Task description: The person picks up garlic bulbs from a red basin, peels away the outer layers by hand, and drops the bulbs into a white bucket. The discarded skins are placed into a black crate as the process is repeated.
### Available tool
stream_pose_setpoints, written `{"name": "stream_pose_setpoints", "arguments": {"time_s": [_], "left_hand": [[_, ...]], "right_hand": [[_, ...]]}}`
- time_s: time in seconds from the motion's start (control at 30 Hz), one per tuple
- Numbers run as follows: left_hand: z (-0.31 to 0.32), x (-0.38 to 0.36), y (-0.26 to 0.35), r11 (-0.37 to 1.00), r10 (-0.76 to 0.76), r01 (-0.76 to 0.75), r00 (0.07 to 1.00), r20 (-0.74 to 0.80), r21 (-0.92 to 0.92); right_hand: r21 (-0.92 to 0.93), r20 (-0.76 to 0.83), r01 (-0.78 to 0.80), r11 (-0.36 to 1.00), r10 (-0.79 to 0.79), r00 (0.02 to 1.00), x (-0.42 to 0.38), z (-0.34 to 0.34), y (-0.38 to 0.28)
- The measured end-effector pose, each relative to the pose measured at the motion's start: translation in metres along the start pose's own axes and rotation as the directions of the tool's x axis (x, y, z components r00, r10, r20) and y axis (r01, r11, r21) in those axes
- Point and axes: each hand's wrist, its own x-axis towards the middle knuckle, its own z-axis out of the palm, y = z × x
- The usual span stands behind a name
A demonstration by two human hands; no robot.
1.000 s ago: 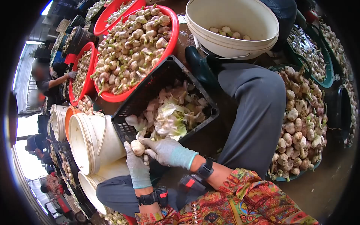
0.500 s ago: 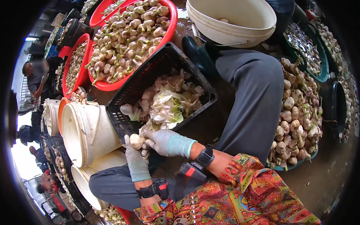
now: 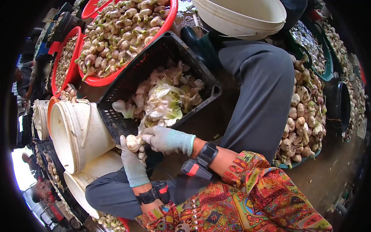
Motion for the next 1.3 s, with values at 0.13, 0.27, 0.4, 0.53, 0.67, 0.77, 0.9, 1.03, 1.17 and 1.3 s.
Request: {"name": "stream_pose_setpoints", "arguments": {"time_s": [0.13, 0.27, 0.4, 0.53, 0.67, 0.77, 0.9, 1.03, 1.17, 1.3], "left_hand": [[-0.005, 0.004, -0.002, 0.99, -0.056, 0.077, 0.985, 0.161, -0.122], [0.002, -0.004, -0.002, 0.993, -0.068, 0.078, 0.992, 0.106, -0.086], [0.0, -0.004, -0.005, 0.989, 0.14, -0.148, 0.955, 0.261, 0.014], [0.005, -0.007, 0.0, 0.974, 0.22, -0.224, 0.895, 0.388, -0.037], [0.006, -0.007, 0.006, 0.943, 0.324, -0.264, 0.865, 0.384, -0.202], [0.003, -0.004, 0.004, 0.903, 0.333, -0.404, 0.872, 0.358, 0.146], [-0.006, 0.004, -0.006, 0.934, 0.358, -0.317, 0.847, 0.392, -0.167], [-0.001, 0.007, -0.012, 0.907, 0.357, -0.214, 0.848, 0.391, -0.364], [-0.005, 0.016, -0.01, 0.97, 0.241, -0.229, 0.888, 0.391, -0.079], [-0.007, 0.012, -0.015, 0.885, 0.305, -0.1, 0.862, 0.405, -0.454]], "right_hand": [[-0.73, -0.159, 0.21, 0.65, -0.461, 0.873, -0.003, -0.008, 0.003], [-0.723, -0.1, 0.325, 0.61, -0.558, 0.824, 0.008, 0.003, 0.011], [-0.655, -0.173, 0.228, 0.72, -0.437, 0.883, 0.021, -0.002, 0.018], [-0.033, -0.155, 0.271, 0.962, -0.272, 0.95, 0.025, -0.018, 0.018], [0.009, -0.134, 0.251, 0.968, -0.248, 0.96, 0.022, -0.021, 0.013], [-0.058, -0.137, 0.236, 0.97, -0.242, 0.961, 0.021, -0.013, 0.01], [0.482, -0.019, 0.023, 0.876, -0.016, 1.0, 0.017, -0.016, 0.003], [0.753, -0.026, 0.054, 0.656, -0.052, 0.998, 0.038, -0.017, 0.019], [0.533, -0.244, 0.241, 0.811, -0.126, 0.962, 0.037, -0.006, 0.008], [0.584, -0.488, 0.356, 0.729, -0.035, 0.872, 0.058, -0.032, 0.027]]}}
